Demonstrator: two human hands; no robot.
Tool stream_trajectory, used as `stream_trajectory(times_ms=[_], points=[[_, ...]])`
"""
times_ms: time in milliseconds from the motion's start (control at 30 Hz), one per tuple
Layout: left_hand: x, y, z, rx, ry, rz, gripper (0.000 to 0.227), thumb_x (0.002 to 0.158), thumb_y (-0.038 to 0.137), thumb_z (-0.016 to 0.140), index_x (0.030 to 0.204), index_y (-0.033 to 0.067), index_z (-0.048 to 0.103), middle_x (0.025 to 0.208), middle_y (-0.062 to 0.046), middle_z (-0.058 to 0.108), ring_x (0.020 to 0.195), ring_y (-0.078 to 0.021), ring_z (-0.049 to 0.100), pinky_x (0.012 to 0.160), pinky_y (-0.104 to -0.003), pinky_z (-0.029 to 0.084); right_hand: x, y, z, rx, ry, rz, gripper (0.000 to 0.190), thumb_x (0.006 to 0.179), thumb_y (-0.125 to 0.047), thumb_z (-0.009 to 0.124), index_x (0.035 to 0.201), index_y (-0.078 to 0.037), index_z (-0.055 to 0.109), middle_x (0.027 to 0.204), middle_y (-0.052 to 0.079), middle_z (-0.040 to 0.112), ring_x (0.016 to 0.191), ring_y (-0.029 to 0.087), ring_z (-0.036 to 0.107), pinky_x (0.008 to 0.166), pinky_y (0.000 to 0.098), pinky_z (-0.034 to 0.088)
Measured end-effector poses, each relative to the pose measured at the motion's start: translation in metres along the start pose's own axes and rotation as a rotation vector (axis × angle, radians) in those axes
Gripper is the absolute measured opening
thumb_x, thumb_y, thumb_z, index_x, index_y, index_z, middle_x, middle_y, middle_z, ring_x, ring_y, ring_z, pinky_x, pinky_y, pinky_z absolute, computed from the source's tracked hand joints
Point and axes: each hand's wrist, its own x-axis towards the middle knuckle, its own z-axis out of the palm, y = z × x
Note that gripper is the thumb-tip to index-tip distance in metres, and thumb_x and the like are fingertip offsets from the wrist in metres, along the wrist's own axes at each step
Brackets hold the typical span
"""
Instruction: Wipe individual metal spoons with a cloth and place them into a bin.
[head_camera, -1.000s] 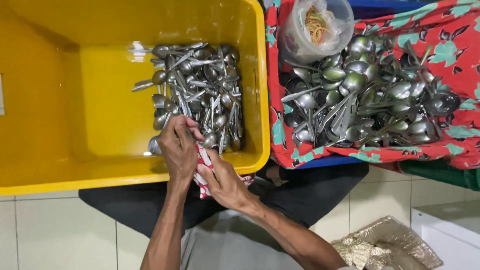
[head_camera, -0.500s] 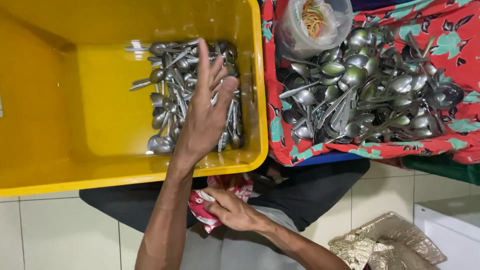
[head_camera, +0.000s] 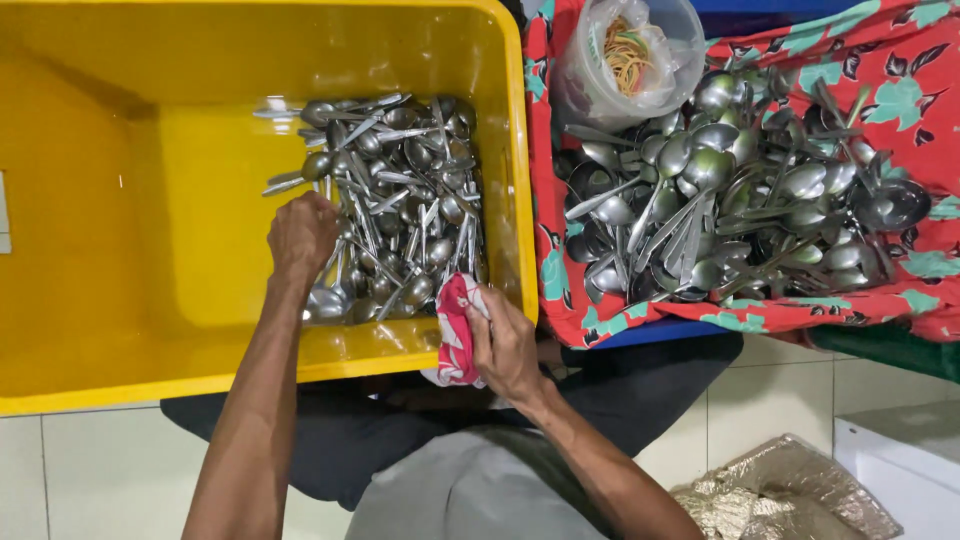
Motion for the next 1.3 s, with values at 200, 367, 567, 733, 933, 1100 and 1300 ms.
stream_trajectory(times_ms=[200,367,567,733,933,1100,1300], points=[[0.050,0.055,0.058,0.208,-0.139,0.187,0.016,0.092,0.033,0.069,0.101,0.0230,0.079,0.102,-0.009,0.075,0.097,-0.0352,0.073,0.084,-0.048,0.060,0.000,-0.004,0.003,-0.022,0.092,-0.011,0.017,0.099,-0.005,0.056,0.112,-0.002,0.068,0.083,0.017,0.069,0.073,0.037,0.072,0.063,0.0392,0.058],[0.066,0.065,0.108,0.407,-0.141,0.336,0.025,0.091,0.031,0.069,0.105,0.0121,0.077,0.111,-0.016,0.070,0.097,-0.0379,0.073,0.085,-0.050,0.060,-0.004,0.001,0.006,-0.042,0.137,-0.006,0.018,0.098,-0.007,0.059,0.111,-0.003,0.069,0.084,0.015,0.071,0.073,0.035,0.074,0.062,0.0364,0.059],[0.053,0.083,0.098,0.458,-0.177,0.319,0.030,0.095,0.030,0.063,0.111,0.0059,0.073,0.108,-0.019,0.071,0.100,-0.0377,0.074,0.087,-0.050,0.058,-0.012,0.013,0.011,-0.038,0.182,-0.008,0.023,0.092,-0.008,0.068,0.113,0.001,0.068,0.088,0.018,0.075,0.075,0.039,0.074,0.060,0.0397,0.059],[-0.010,0.110,0.012,0.339,-0.051,0.382,0.016,0.105,0.018,0.051,0.106,0.0046,0.060,0.086,-0.020,0.067,0.085,-0.0402,0.074,0.074,-0.052,0.061,-0.012,0.013,0.012,-0.027,0.188,-0.002,0.023,0.091,-0.008,0.070,0.112,0.001,0.069,0.088,0.019,0.076,0.075,0.039,0.075,0.060,0.0401,0.060],[-0.067,0.084,-0.043,0.286,0.239,0.451,0.007,0.101,0.010,0.050,0.104,0.0035,0.050,0.084,-0.021,0.062,0.075,-0.0438,0.070,0.066,-0.059,0.059,-0.001,0.000,0.002,-0.029,0.192,-0.035,0.019,0.093,-0.011,0.071,0.108,0.001,0.070,0.083,0.020,0.071,0.074,0.042,0.073,0.059,0.0443,0.057],[-0.106,0.083,-0.097,0.132,0.681,0.537,0.006,0.105,0.005,0.062,0.110,0.0066,0.067,0.090,-0.007,0.061,0.082,-0.0262,0.067,0.065,-0.035,0.058,0.014,-0.027,-0.028,0.114,-0.030,0.338,0.017,0.093,-0.015,0.073,0.103,-0.002,0.074,0.071,0.020,0.068,0.065,0.027,0.065,0.063,0.0444,0.051],[-0.138,0.107,-0.157,0.061,0.718,0.546,0.004,0.110,0.006,0.070,0.110,0.0041,0.073,0.087,-0.006,0.059,0.077,-0.0235,0.065,0.065,-0.032,0.056,0.029,-0.016,-0.089,-0.047,-0.341,0.456,0.021,0.094,-0.022,0.068,0.097,-0.002,0.063,0.054,0.017,0.064,0.053,0.030,0.065,0.057,0.0449,0.047]])
